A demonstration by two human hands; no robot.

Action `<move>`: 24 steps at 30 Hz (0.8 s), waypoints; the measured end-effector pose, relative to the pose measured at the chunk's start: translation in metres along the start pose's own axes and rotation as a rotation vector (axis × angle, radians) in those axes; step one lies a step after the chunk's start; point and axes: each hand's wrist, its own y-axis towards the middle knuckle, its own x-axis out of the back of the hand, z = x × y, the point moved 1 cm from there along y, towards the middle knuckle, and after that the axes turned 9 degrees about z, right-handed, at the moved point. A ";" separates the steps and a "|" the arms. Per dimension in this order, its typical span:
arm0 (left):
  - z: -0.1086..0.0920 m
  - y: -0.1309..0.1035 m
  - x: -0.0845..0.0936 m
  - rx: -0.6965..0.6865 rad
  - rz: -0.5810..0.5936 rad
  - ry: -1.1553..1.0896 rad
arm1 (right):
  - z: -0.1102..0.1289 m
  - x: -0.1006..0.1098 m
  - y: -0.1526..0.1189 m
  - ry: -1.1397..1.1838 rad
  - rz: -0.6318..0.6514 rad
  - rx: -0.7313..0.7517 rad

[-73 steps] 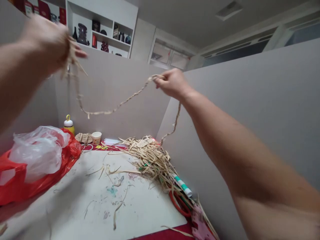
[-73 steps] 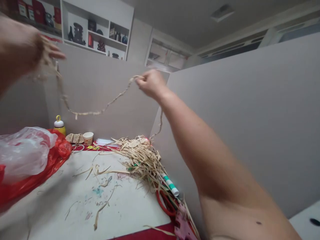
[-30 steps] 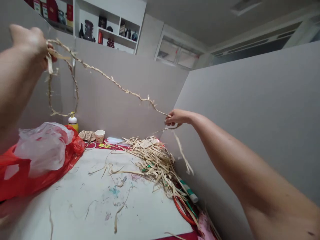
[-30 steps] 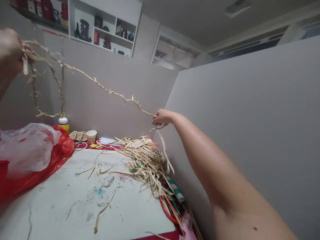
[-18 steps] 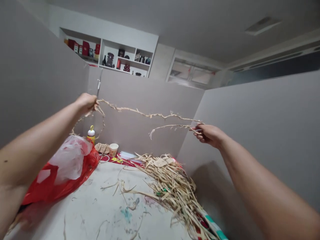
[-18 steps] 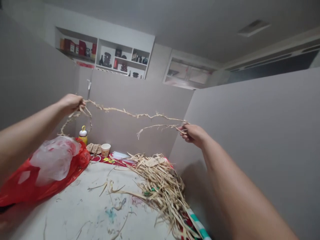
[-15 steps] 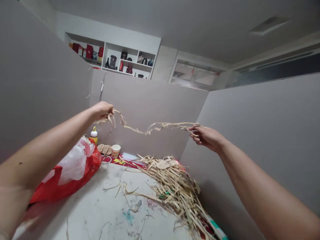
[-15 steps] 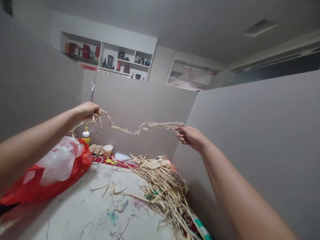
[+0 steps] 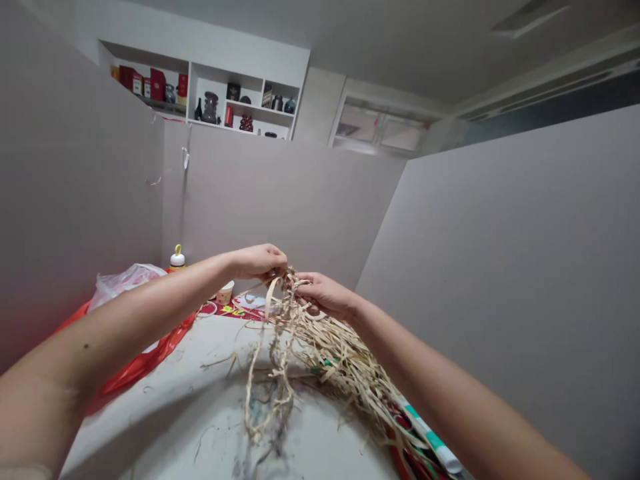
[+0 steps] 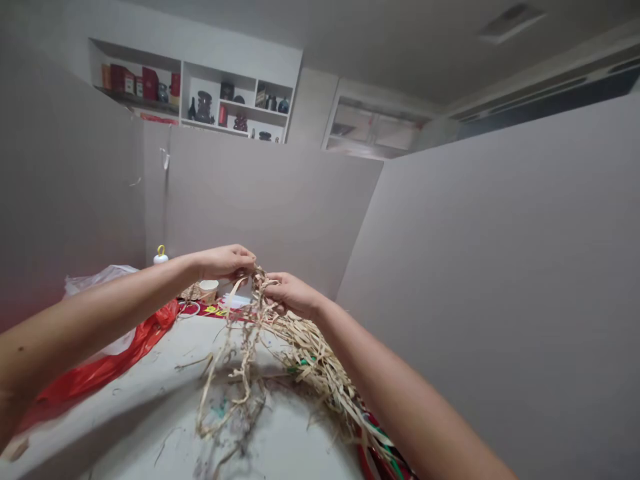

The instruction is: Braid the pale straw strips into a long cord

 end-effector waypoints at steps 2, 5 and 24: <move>0.010 -0.002 0.004 0.039 0.031 -0.010 | -0.009 0.008 -0.002 -0.246 -0.086 -0.087; 0.023 -0.006 0.009 0.088 0.016 -0.008 | -0.016 0.029 -0.005 -0.539 -0.235 -0.228; 0.150 -0.042 -0.052 0.224 -0.140 -0.754 | -0.047 0.045 -0.037 -1.291 -0.559 -0.555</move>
